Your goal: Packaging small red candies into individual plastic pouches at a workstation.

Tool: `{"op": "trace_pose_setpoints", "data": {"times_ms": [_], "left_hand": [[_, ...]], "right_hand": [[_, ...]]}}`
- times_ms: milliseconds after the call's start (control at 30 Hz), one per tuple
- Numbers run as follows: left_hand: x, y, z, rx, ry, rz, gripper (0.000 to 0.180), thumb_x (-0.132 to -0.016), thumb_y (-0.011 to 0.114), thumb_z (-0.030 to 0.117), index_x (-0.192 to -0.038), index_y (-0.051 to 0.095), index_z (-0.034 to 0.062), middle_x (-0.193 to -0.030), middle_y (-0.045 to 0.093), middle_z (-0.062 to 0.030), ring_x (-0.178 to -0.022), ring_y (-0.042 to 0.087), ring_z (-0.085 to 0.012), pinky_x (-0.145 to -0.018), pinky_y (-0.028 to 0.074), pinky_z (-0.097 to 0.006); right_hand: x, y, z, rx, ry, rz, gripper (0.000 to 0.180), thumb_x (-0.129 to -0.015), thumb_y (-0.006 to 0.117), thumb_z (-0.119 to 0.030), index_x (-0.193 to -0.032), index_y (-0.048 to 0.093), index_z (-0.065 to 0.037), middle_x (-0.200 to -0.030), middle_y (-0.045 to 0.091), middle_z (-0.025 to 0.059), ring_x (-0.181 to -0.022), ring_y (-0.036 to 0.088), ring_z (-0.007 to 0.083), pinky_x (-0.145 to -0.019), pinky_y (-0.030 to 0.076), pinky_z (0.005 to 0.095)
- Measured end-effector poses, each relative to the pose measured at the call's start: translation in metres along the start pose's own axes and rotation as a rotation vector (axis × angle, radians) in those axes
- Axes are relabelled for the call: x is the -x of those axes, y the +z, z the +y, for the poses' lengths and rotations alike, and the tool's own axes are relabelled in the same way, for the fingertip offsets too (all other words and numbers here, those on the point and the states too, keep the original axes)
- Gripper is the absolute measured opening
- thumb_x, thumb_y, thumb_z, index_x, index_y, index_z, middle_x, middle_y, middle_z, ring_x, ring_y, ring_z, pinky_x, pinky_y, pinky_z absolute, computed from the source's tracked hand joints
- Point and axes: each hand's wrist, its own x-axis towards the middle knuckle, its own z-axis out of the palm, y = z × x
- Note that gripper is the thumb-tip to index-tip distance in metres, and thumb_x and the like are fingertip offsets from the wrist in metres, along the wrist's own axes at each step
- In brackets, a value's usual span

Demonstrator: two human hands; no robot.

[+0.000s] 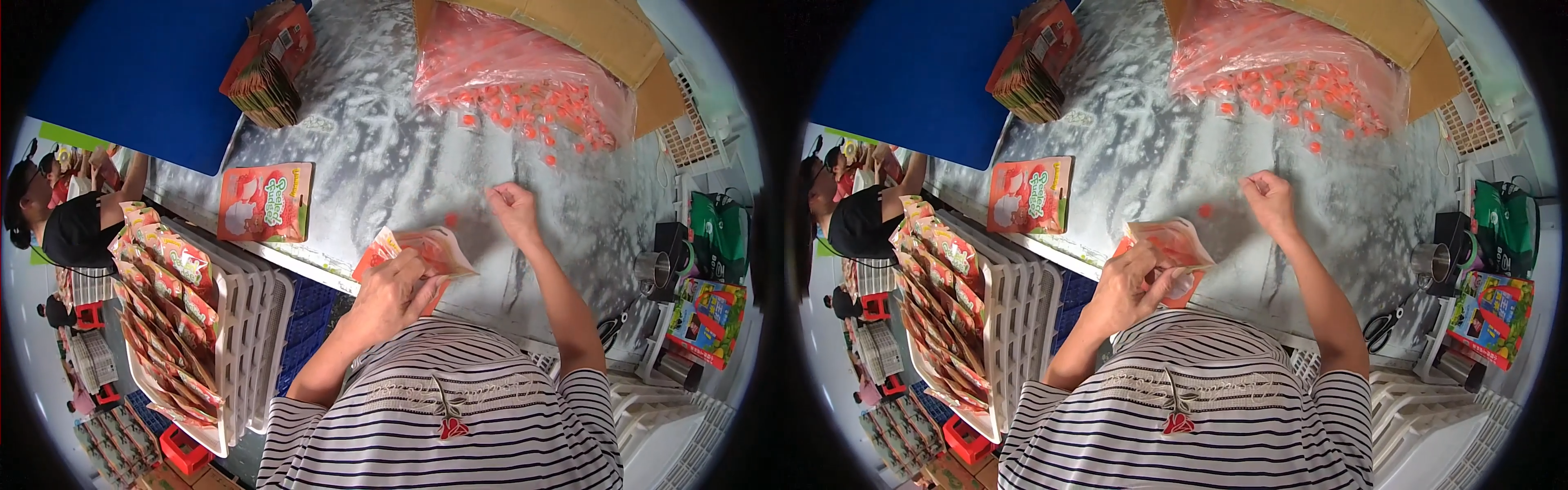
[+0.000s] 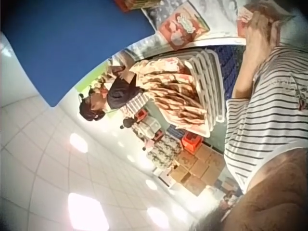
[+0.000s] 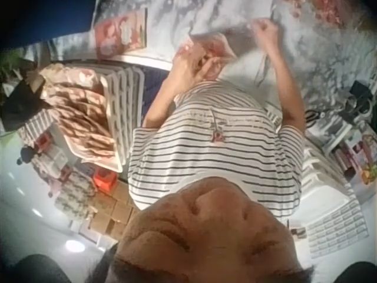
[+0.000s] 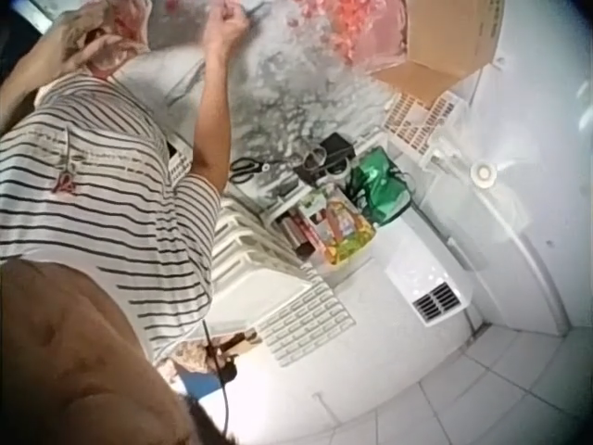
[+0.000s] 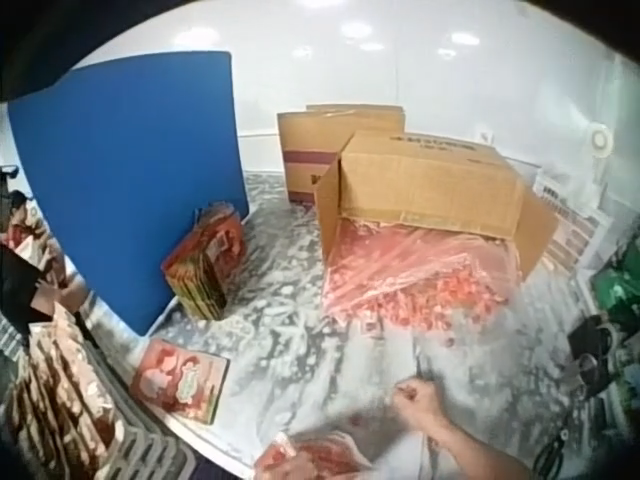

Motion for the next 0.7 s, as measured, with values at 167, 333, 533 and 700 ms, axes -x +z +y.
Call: {"op": "trace_pose_setpoints", "data": {"times_ms": [167, 333, 533, 700], "left_hand": [[0.004, 0.004, -0.001, -0.055, 0.030, 0.038, 0.015, -0.083, 0.069, 0.010, -0.081, 0.058, 0.0001, -0.079, 0.058, -0.0138, -0.063, 0.060, -0.0320, -0.055, 0.048, -0.040], [0.029, -0.010, -0.001, -0.104, 0.015, 0.083, 0.015, -0.081, 0.071, 0.008, -0.080, 0.058, 0.0001, -0.076, 0.058, -0.0135, -0.061, 0.059, -0.0309, -0.053, 0.047, -0.039], [0.033, -0.007, -0.003, -0.028, -0.026, 0.133, 0.014, -0.079, 0.071, 0.006, -0.079, 0.058, 0.0003, -0.074, 0.057, -0.0130, -0.059, 0.057, -0.0309, -0.053, 0.046, -0.039], [0.024, -0.002, -0.005, -0.046, -0.013, 0.112, 0.016, -0.080, 0.070, 0.006, -0.076, 0.056, 0.0008, -0.074, 0.055, -0.0129, -0.060, 0.057, -0.0313, -0.053, 0.046, -0.039]], "right_hand": [[0.010, 0.007, -0.033, -0.204, 0.023, -0.134, 0.017, -0.086, 0.068, -0.015, -0.099, 0.067, -0.004, -0.065, 0.060, 0.0001, -0.059, 0.054, 0.0063, -0.058, 0.048, 0.0245], [0.033, 0.033, -0.042, 0.152, -0.341, -0.298, 0.023, -0.084, 0.070, -0.019, -0.105, 0.067, -0.010, -0.085, 0.064, 0.0119, -0.067, 0.062, 0.0207, -0.062, 0.052, 0.0356], [0.047, 0.056, -0.040, 0.643, -0.556, -0.283, 0.019, -0.084, 0.066, -0.027, -0.085, 0.059, -0.010, -0.085, 0.053, 0.0105, -0.081, 0.062, 0.0323, -0.063, 0.050, 0.0463], [0.037, 0.043, -0.028, 0.450, -0.473, -0.339, 0.010, -0.081, 0.065, -0.012, -0.083, 0.059, -0.005, -0.085, 0.057, 0.0131, -0.075, 0.063, 0.0311, -0.061, 0.050, 0.0426]]}}
